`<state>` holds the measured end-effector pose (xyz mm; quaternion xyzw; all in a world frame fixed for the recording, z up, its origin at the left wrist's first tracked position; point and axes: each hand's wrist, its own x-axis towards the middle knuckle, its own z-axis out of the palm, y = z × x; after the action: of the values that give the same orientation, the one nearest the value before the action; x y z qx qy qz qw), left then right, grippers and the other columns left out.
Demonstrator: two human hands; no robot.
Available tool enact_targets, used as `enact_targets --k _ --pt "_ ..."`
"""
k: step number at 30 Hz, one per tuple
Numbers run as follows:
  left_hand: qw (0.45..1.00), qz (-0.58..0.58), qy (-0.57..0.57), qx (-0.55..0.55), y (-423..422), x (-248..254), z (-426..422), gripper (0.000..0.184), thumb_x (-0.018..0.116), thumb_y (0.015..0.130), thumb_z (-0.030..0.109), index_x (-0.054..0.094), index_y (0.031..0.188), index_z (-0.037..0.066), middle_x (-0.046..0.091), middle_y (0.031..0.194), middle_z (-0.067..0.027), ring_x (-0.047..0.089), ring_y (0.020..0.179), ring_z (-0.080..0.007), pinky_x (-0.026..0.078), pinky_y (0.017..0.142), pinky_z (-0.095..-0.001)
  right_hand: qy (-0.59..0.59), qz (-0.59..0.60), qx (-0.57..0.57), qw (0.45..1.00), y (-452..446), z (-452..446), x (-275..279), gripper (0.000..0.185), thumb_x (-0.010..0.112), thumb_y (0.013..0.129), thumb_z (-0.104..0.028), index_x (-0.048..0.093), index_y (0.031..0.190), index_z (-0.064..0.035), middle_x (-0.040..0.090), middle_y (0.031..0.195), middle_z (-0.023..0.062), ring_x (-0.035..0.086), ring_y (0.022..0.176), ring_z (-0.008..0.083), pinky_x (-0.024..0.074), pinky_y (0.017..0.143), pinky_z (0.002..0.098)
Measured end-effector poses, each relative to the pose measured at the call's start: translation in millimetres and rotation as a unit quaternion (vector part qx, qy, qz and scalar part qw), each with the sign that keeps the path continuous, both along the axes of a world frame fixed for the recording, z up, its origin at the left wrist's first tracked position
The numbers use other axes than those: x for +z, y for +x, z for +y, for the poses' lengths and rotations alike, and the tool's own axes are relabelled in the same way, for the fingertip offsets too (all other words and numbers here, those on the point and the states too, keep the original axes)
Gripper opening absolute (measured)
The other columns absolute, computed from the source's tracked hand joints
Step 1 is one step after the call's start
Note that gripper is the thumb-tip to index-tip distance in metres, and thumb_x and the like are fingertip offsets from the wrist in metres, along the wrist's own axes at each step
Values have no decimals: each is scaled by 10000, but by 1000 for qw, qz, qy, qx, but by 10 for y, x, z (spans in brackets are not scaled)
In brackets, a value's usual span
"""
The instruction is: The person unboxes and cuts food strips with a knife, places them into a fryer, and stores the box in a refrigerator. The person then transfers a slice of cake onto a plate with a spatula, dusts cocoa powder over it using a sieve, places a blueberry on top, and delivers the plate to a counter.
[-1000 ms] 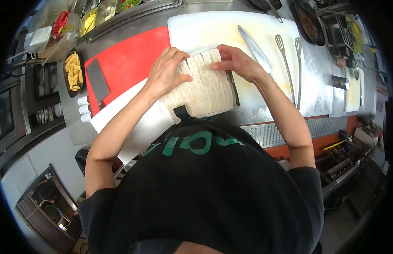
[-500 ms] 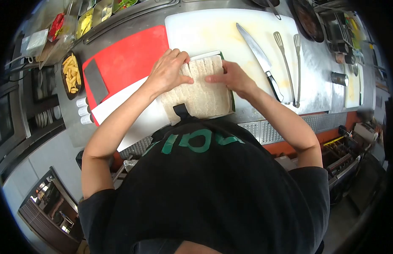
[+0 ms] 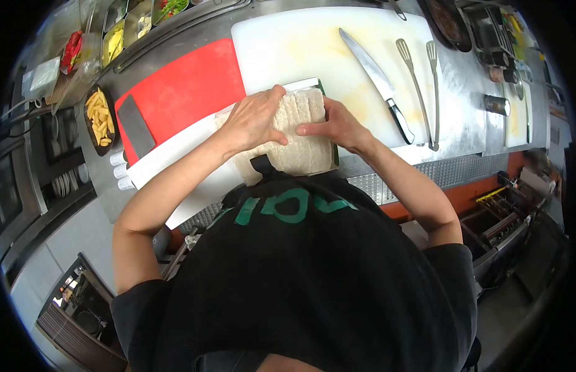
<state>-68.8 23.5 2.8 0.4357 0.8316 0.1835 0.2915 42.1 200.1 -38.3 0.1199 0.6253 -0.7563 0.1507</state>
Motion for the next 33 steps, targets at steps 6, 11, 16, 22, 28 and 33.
enact_targets --k 6,11,16,22,28,33 --pt "999 -20 -35 -9 -71 -46 45 726 844 563 225 417 1095 -25 587 889 -241 583 864 -404 470 696 -453 123 -104 -18 987 -97 -110 -183 483 803 642 -190 621 1031 32 674 900 116 639 812 179 498 752 302" --pt "998 -40 -49 12 -83 -102 49 732 843 561 215 406 1102 -10 582 897 -233 568 874 -410 449 694 -456 128 -112 -36 985 -125 -168 -79 458 800 645 -192 628 996 46 673 887 124 638 794 177 502 731 305" --pt "997 -55 -58 9 -62 -88 55 738 846 557 212 393 1099 0 573 891 -237 556 865 -417 431 698 -461 221 -120 -24 968 -107 -188 -76 408 791 661 -204 648 954 40 677 855 113 634 760 163 502 699 301" --pt "994 -62 -90 8 -49 -47 57 759 854 550 230 386 1093 -20 570 805 -257 576 833 -412 441 685 -457 299 -124 2 946 -94 -236 -41 421 795 654 -217 648 953 41 678 847 121 634 759 167 503 705 299" --pt "999 -31 7 0 -188 -359 -27 737 843 579 212 445 1145 -40 614 913 -221 594 902 -381 463 750 -419 124 -104 0 987 -149 -101 -125 416 761 714 -141 598 1040 59 655 934 135 633 788 191 515 721 322" --pt "983 -182 -19 27 -591 -114 -212 553 790 699 286 583 1126 3 641 987 -101 601 903 -176 469 770 -315 137 -123 5 983 -116 -91 43 473 748 740 -153 551 1116 56 647 972 138 630 837 183 505 786 315"
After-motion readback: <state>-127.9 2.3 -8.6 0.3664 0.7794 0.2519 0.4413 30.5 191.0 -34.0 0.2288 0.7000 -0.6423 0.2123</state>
